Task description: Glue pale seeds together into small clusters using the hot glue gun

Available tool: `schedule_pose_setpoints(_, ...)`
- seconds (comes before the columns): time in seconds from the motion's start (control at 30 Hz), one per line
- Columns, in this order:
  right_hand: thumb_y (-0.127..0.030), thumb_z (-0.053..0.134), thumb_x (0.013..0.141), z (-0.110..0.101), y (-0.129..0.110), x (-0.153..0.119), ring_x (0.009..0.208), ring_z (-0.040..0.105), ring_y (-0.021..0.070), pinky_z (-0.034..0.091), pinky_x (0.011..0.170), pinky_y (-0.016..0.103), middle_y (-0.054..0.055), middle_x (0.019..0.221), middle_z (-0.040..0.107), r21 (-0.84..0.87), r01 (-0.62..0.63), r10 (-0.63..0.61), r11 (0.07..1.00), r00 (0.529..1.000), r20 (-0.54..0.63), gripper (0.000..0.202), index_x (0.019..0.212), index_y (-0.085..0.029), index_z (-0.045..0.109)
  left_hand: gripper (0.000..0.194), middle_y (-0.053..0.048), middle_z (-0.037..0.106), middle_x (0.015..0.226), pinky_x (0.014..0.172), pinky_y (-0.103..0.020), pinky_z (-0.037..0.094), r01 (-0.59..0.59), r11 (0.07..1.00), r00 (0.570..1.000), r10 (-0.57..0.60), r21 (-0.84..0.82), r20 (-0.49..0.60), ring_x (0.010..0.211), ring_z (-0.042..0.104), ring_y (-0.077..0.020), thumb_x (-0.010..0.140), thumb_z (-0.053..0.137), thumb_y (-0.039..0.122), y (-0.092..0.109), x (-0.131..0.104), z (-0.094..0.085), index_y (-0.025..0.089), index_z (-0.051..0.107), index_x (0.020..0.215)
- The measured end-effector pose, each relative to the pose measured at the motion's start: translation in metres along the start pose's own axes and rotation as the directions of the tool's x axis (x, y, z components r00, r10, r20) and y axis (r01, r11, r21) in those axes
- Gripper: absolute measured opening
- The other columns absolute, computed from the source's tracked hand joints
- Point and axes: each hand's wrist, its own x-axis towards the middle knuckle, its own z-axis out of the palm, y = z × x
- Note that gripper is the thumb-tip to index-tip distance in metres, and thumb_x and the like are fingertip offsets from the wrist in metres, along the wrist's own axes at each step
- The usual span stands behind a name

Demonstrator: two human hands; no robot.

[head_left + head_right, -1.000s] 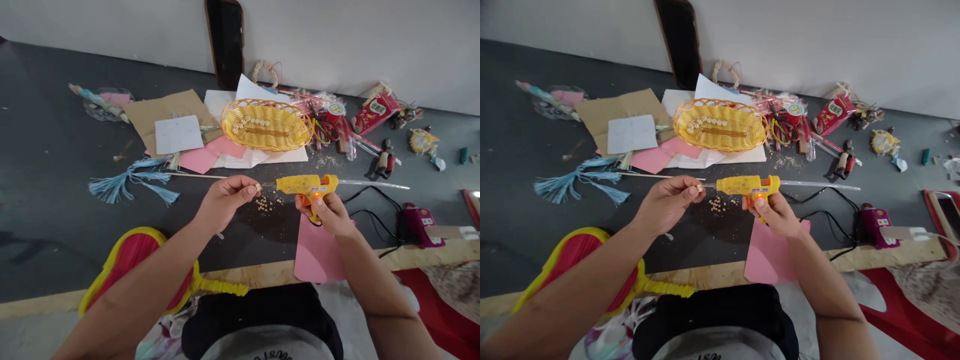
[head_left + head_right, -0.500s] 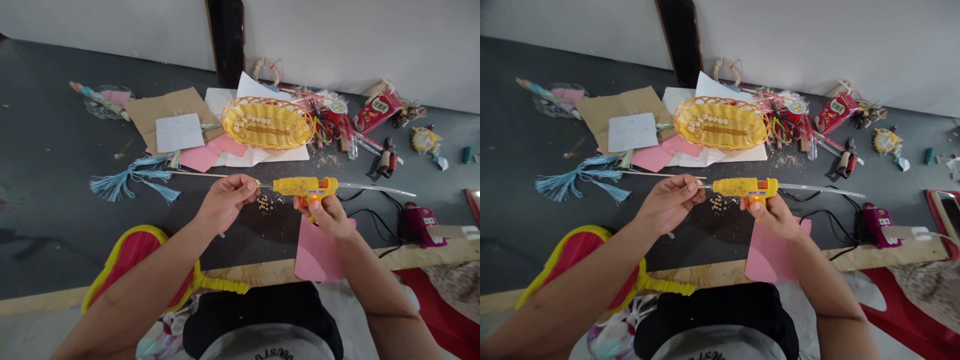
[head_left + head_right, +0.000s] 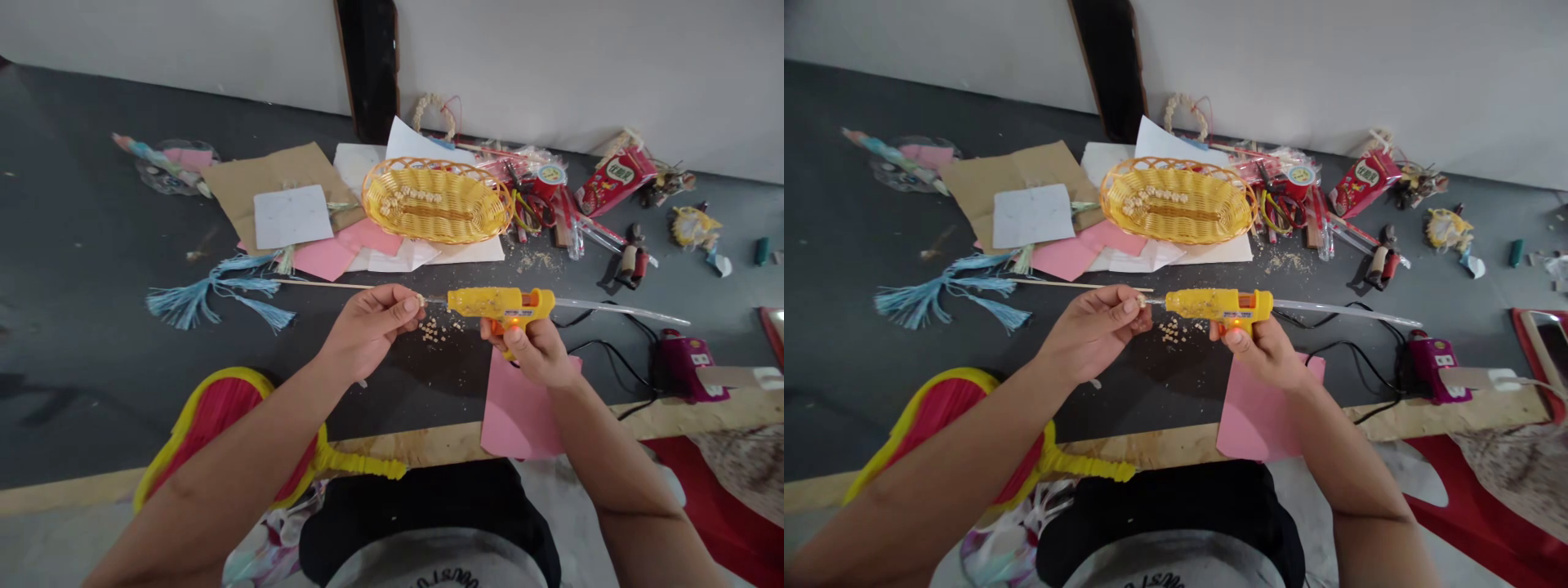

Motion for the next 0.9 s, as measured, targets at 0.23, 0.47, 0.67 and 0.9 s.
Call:
schedule_pose_setpoints(0.23,-0.048,0.046,0.099,-0.0014,0.0022,-0.0013,0.058,0.038,0.0093,0.031,0.048,0.023,0.001,0.074,0.05,-0.03,-0.013,0.013,0.999,1.0,0.011,0.035,0.097,-0.018,0.064,0.027,0.001,0.065,0.061,0.058,-0.018,0.047,0.005,1.0,1.0,-0.005,-0.003,0.001,0.058,0.054,-0.0067,0.057,0.092,0.034,-0.0004,0.0003,-0.0013,0.017,0.073,0.063)
schedule_pose_setpoints(0.47,-0.049,0.047,0.098,-0.0014,0.0026,-0.0019,0.062,0.042,0.0113,0.032,0.048,0.024,0.005,0.081,0.054,-0.051,-0.021,0.021,0.998,1.0,-0.01,0.035,0.095,-0.018,0.063,0.027,0.001,0.064,0.059,0.057,-0.019,0.047,0.013,1.0,1.0,-0.013,0.002,-0.004,0.057,0.054,-0.0075,0.056,0.093,0.034,0.0002,-0.0003,-0.0014,0.017,0.072,0.063)
schedule_pose_setpoints(0.67,-0.048,0.047,0.099,-0.0008,0.0006,-0.0006,0.062,0.043,0.0106,0.034,0.05,0.024,0.004,0.081,0.055,-0.062,-0.002,0.001,0.998,1.0,-0.015,0.034,0.091,-0.018,0.062,0.027,0.001,0.064,0.06,0.058,-0.02,0.047,0.004,1.0,1.0,-0.004,0.002,-0.004,0.058,0.055,-0.0079,0.057,0.092,0.034,-0.0008,-0.0003,-0.0014,0.017,0.071,0.064)
schedule_pose_setpoints(0.9,-0.047,0.047,0.099,-0.0015,0.0019,-0.001,0.065,0.046,0.0114,0.036,0.051,0.024,0.005,0.083,0.055,-0.06,-0.007,0.007,0.998,1.0,-0.007,0.033,0.092,-0.018,0.06,0.029,0.002,0.063,0.059,0.057,-0.019,0.047,0.016,1.0,1.0,-0.016,0.011,0.002,0.058,0.055,-0.0077,0.057,0.092,0.035,-0.0001,-0.0002,-0.0023,0.017,0.071,0.066)
